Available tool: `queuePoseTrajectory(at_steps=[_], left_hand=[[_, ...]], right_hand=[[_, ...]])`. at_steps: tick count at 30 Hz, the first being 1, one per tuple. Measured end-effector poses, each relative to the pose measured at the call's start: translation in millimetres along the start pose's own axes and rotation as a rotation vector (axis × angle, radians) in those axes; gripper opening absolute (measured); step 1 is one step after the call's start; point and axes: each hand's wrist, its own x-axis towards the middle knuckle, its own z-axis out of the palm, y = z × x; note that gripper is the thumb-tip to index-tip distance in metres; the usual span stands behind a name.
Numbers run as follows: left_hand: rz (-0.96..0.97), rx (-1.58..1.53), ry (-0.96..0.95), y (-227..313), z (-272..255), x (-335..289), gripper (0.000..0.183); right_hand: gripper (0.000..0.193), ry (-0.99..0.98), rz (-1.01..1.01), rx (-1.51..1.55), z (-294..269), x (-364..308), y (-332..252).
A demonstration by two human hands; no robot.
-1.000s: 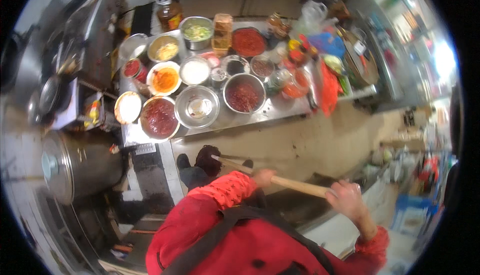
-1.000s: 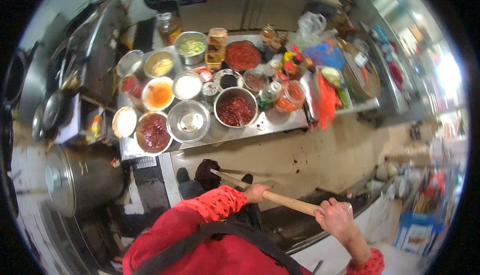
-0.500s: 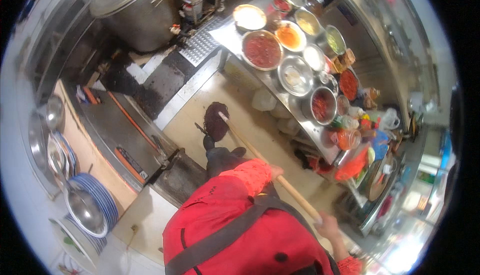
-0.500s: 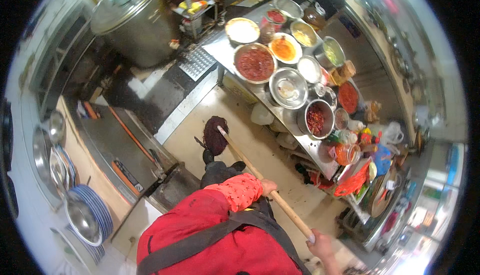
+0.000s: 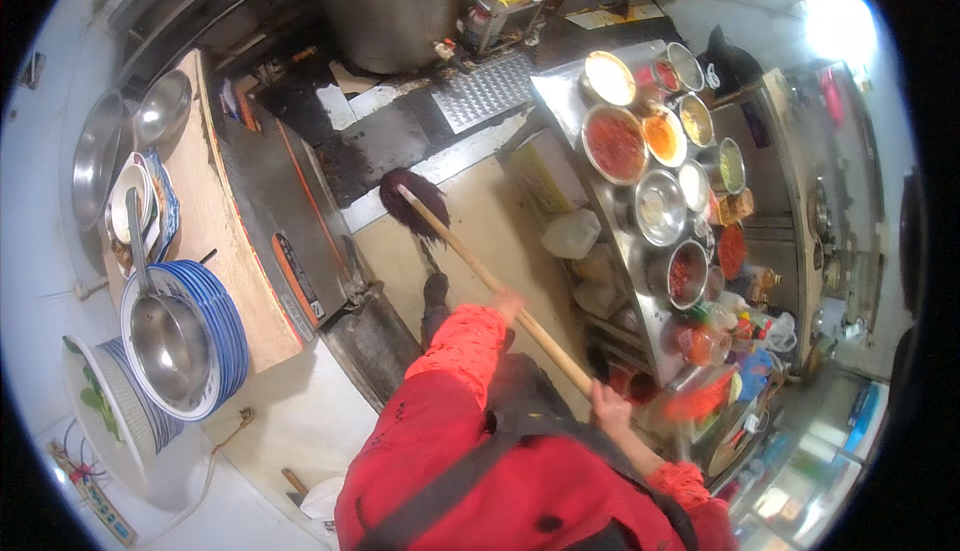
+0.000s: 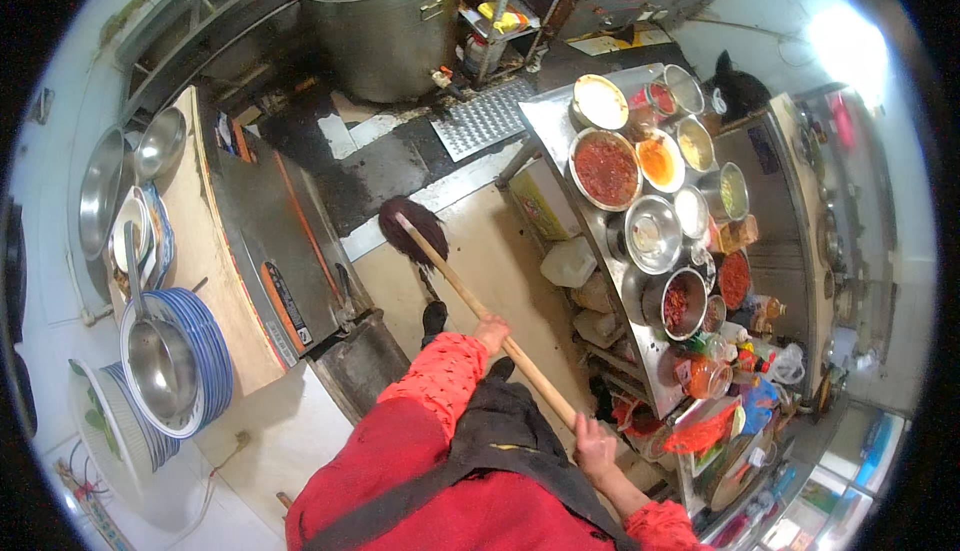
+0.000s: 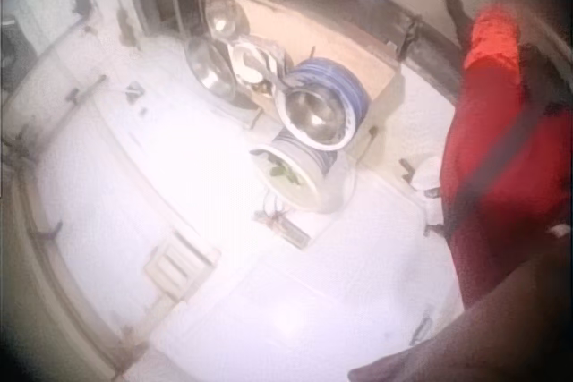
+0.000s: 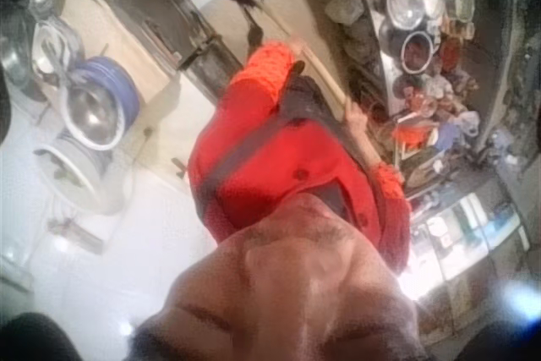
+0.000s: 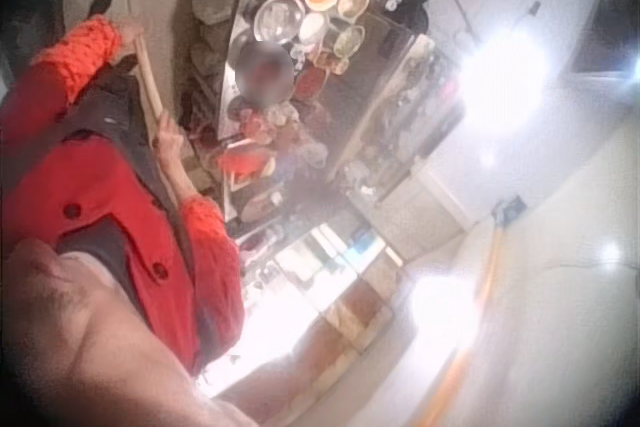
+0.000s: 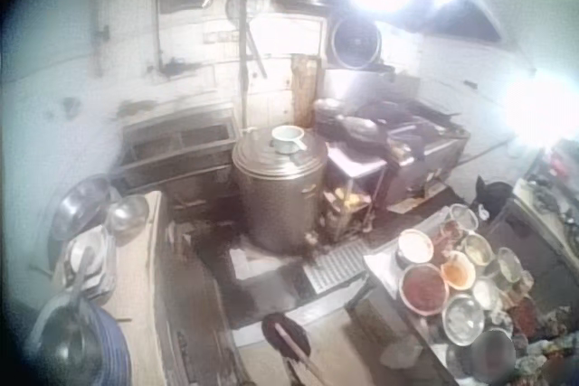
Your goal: The person mops the kitchen floor with a long-handled mop, moving around stainless steel counters and equipment. They then place the mop in a sink and later lift a bucket of liquid to stir its contents with their hand.
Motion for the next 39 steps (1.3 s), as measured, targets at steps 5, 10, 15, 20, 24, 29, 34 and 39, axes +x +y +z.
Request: queuePoseTrajectory(at_steps=[5, 10, 15, 20, 24, 29, 34, 39], left_hand=[[-0.168, 0.122, 0.09, -59, -36, -14, 0.021], [0.049, 0.111, 0.3, 0, -49, -28, 0.024], [0.186, -0.291, 0.625, 36, -66, -26, 0.013], [0.143, -0.128, 0.665, -80, -97, 3, 0.007], [0.019, -0.032, 0.644, -188, -131, 21, 0.004], [-0.43, 0.297, 0.68, -297, -199, 26, 0.018], [-0.414, 0.247, 0.682, -269, -190, 26, 0.026], [-0.236, 0.467, 0.413, -134, -103, 43, 0.024]], right_hand=[[0.046, -0.191, 0.013, 0.338, 14, 84, -35], [0.039, -0.452, 0.174, 0.649, -46, 90, 1], [0.039, -0.697, 0.347, 0.866, -107, 93, 12], [0.028, -0.784, 0.573, 1.038, -111, 215, -42], [0.021, -0.693, 0.526, 1.311, -95, 300, -89], [0.011, -0.67, 0.54, 1.75, -25, 430, -164], [0.019, -0.876, 0.533, 2.243, 24, 447, -154], [0.021, -0.84, 0.549, 2.148, 58, 303, -39]])
